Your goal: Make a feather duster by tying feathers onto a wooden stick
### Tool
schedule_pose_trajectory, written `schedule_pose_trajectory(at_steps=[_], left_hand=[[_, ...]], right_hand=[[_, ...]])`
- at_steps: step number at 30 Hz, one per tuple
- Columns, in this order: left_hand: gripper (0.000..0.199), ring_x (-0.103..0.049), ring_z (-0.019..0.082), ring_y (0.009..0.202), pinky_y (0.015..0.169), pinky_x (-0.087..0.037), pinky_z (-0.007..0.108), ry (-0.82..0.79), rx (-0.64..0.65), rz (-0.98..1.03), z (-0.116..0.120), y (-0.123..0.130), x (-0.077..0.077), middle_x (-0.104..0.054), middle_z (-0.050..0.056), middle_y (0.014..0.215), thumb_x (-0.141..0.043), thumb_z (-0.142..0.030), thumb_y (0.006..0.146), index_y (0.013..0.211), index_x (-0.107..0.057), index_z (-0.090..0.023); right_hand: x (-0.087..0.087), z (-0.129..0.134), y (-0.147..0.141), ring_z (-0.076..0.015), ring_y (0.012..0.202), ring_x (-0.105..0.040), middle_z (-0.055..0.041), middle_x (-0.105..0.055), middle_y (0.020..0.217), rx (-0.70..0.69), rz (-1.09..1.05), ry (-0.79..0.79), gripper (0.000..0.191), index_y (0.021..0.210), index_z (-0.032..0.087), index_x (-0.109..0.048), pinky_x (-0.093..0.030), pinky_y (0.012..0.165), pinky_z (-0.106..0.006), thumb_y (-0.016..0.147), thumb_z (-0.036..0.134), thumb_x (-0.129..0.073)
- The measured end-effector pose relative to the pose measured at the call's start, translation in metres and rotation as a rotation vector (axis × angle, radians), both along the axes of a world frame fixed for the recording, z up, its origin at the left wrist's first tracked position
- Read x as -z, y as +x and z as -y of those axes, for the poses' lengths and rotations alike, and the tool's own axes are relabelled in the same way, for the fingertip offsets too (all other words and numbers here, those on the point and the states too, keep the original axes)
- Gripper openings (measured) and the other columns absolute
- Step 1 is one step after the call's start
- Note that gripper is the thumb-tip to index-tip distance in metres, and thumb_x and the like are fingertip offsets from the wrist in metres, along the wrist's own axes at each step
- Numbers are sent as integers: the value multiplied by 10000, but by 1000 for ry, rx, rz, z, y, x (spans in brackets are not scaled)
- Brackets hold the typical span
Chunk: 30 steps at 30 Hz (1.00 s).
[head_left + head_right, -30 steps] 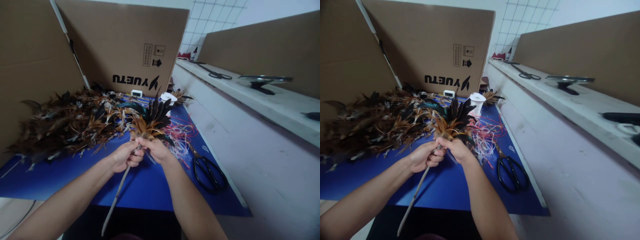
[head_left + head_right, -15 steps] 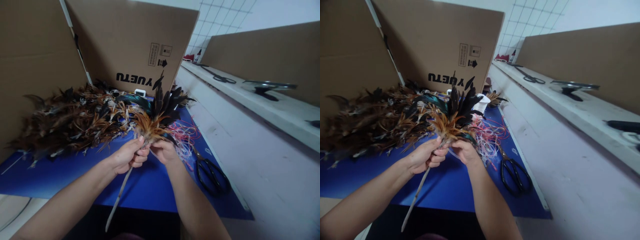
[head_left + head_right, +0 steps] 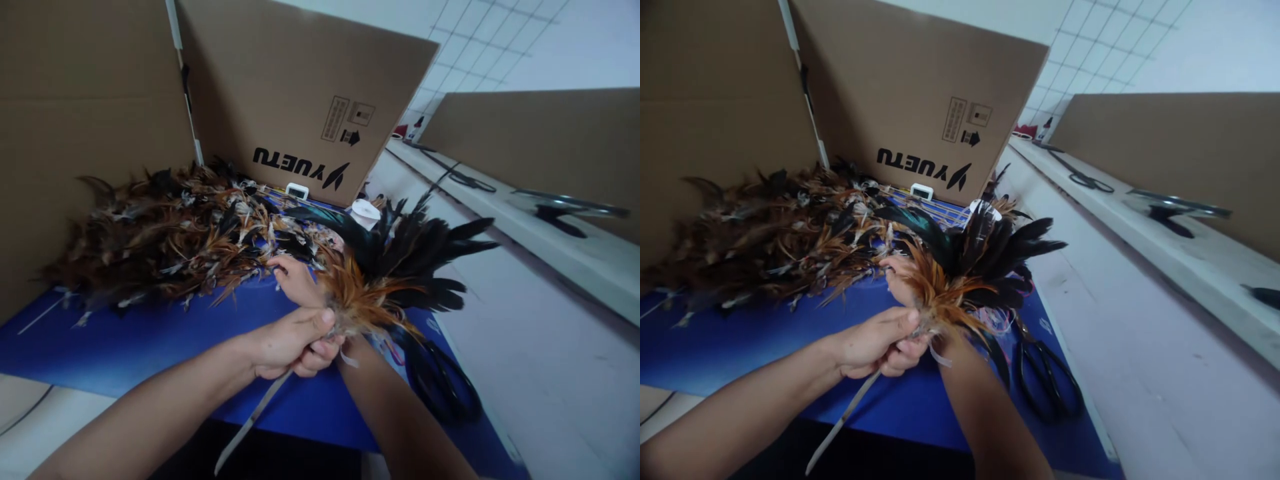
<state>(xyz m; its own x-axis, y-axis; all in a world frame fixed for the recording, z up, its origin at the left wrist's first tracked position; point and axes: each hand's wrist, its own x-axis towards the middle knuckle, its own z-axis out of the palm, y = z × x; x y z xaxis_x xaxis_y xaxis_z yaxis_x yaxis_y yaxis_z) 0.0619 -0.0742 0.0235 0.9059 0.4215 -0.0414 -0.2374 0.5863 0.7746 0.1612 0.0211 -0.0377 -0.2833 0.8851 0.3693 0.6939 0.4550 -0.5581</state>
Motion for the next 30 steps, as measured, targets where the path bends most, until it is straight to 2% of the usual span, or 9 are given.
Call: schedule_pose_trajectory(at_steps=[3,5,9,14,19,22,25,27,30], left_hand=[[448,-149,20,404,353,-99,172,-15,-12,-9,-2,-1,0,-274,-86,565,-557,-578,778,713,-430,-153],[458,-148,20,398,350,-93,173,-17,-13,-8,-3,-1,-1,-273,-88,558,-562,-589,767,704,-427,-157],[470,-157,21,383,341,-93,179,2,-31,-1,-4,-1,0,-273,-88,544,-546,-604,768,671,-420,-161],[451,-154,24,384,342,-98,180,5,-51,9,-5,-1,1,-277,-86,541,-525,-587,793,675,-416,-165],[431,-143,22,399,352,-98,171,-6,-47,4,-7,-1,3,-273,-85,561,-513,-564,813,704,-428,-157],[424,-143,23,402,351,-100,170,-6,-51,7,-7,-2,1,-273,-82,561,-498,-546,831,688,-421,-155],[426,-133,22,398,345,-95,169,-5,-42,27,-7,-4,-3,-264,-84,550,-498,-537,835,665,-411,-156],[434,-124,21,398,343,-89,167,-5,-29,41,-7,-5,-5,-247,-85,544,-495,-533,839,642,-393,-160],[426,-126,23,406,343,-90,163,-13,-30,51,-7,-6,-4,-247,-78,555,-478,-512,857,637,-386,-159]], right_hand=[[-3,-10,-21,-180,1044,-536,-19,-623,1165,-55,97,45,352,1108,223,-617,-391,965,-323,829,88,-450],[-4,-14,-31,-214,1021,-518,-64,-620,1141,-55,152,64,338,1111,204,-614,-382,949,-365,836,97,-449],[-2,-22,-40,-260,956,-499,-128,-625,963,-17,203,61,208,869,162,-663,-386,880,-412,827,103,-469],[-5,-29,-29,-198,900,-535,-73,-634,912,12,84,2,146,848,161,-651,-418,841,-330,816,140,-510],[-15,-27,-15,-146,713,-578,-33,-651,797,34,-51,-27,189,890,139,-638,-452,695,-260,854,192,-460],[-22,-20,-17,-167,835,-571,-57,-650,890,40,-73,33,164,877,139,-654,-428,806,-280,828,166,-499],[-26,-19,-28,-166,1004,-519,-44,-639,1023,-34,-63,131,199,930,166,-660,-357,939,-275,838,128,-489],[-26,-26,-38,-157,1012,-508,-38,-642,1062,-108,-17,224,257,973,166,-657,-343,954,-270,870,103,-430],[-24,-41,-52,-171,1035,-491,-28,-627,1138,-128,104,268,318,1039,183,-650,-339,955,-292,895,89,-382]])
